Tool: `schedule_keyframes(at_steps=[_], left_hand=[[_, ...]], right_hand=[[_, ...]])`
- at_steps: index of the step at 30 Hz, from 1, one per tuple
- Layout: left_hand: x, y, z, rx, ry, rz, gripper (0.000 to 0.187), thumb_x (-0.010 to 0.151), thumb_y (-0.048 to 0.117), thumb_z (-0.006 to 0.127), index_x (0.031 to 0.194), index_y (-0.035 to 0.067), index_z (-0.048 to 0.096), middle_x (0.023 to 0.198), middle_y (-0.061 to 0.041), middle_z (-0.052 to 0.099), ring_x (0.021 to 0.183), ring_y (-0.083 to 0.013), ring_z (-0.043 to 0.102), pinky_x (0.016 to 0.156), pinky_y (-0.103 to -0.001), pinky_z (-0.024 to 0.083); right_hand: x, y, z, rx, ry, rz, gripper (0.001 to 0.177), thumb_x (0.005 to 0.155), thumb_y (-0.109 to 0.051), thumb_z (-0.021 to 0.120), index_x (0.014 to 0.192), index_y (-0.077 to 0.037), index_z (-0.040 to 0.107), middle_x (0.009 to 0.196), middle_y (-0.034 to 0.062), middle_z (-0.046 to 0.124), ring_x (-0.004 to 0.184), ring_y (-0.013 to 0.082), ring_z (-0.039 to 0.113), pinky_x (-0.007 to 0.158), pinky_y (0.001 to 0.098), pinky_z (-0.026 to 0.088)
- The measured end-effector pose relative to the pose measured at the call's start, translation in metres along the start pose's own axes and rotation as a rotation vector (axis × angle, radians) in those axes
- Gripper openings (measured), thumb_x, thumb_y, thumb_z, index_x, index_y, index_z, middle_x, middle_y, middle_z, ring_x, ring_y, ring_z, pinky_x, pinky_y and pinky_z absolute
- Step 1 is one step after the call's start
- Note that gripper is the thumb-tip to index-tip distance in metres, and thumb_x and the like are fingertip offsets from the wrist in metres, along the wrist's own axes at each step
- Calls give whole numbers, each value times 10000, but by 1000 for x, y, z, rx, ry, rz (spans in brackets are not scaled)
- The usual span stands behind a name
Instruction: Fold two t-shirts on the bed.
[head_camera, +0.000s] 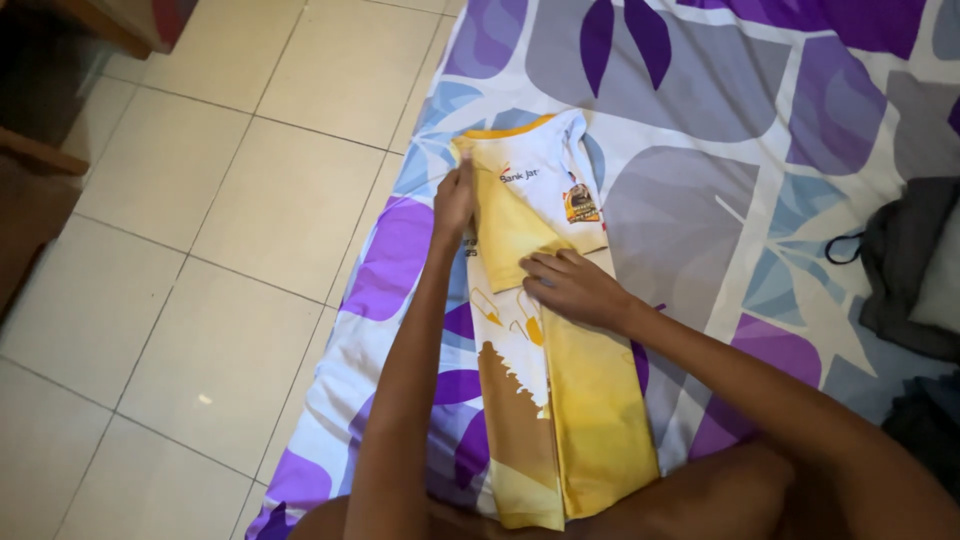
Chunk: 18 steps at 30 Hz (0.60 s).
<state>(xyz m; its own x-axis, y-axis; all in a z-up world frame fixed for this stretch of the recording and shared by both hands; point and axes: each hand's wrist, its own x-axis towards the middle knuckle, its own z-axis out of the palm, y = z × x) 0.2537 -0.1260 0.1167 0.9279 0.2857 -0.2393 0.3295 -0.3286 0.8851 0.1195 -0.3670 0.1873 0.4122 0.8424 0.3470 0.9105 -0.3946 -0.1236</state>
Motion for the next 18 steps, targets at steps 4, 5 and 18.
schedule_keyframes(at_steps=[4, 5, 18], left_hand=[[38, -30, 25, -351, -93, 236, 308, 948, 278, 668, 1136, 34, 664, 955, -84, 727, 816, -116, 616, 735, -309, 512], [43, -32, 26, -354, -95, 240, 308, 948, 278, 668, 1136, 34, 664, 955, -84, 727, 816, -116, 616, 735, -309, 512], [-105, -52, -11, 329, 223, 518, 699, 971, 327, 722, 1496, -27, 427, 1416, -328, 481, 1319, -485, 402, 1113, -555, 321]], right_hand=[[-2, -8, 11, -15, 6, 62, 272, 870, -152, 622, 1109, -28, 662, 1300, 173, 615, 1226, 330, 574, 1009, 441, 450], [-3, -10, 17, -21, 6, 62, 272, 870, -152, 622, 1109, -28, 662, 1300, 173, 615, 1226, 330, 574, 1009, 441, 450], [-69, -59, -10, 151, 80, 367, 339, 906, -235, 684, 1161, -16, 641, 1240, 210, 596, 1162, 372, 578, 975, 468, 458]])
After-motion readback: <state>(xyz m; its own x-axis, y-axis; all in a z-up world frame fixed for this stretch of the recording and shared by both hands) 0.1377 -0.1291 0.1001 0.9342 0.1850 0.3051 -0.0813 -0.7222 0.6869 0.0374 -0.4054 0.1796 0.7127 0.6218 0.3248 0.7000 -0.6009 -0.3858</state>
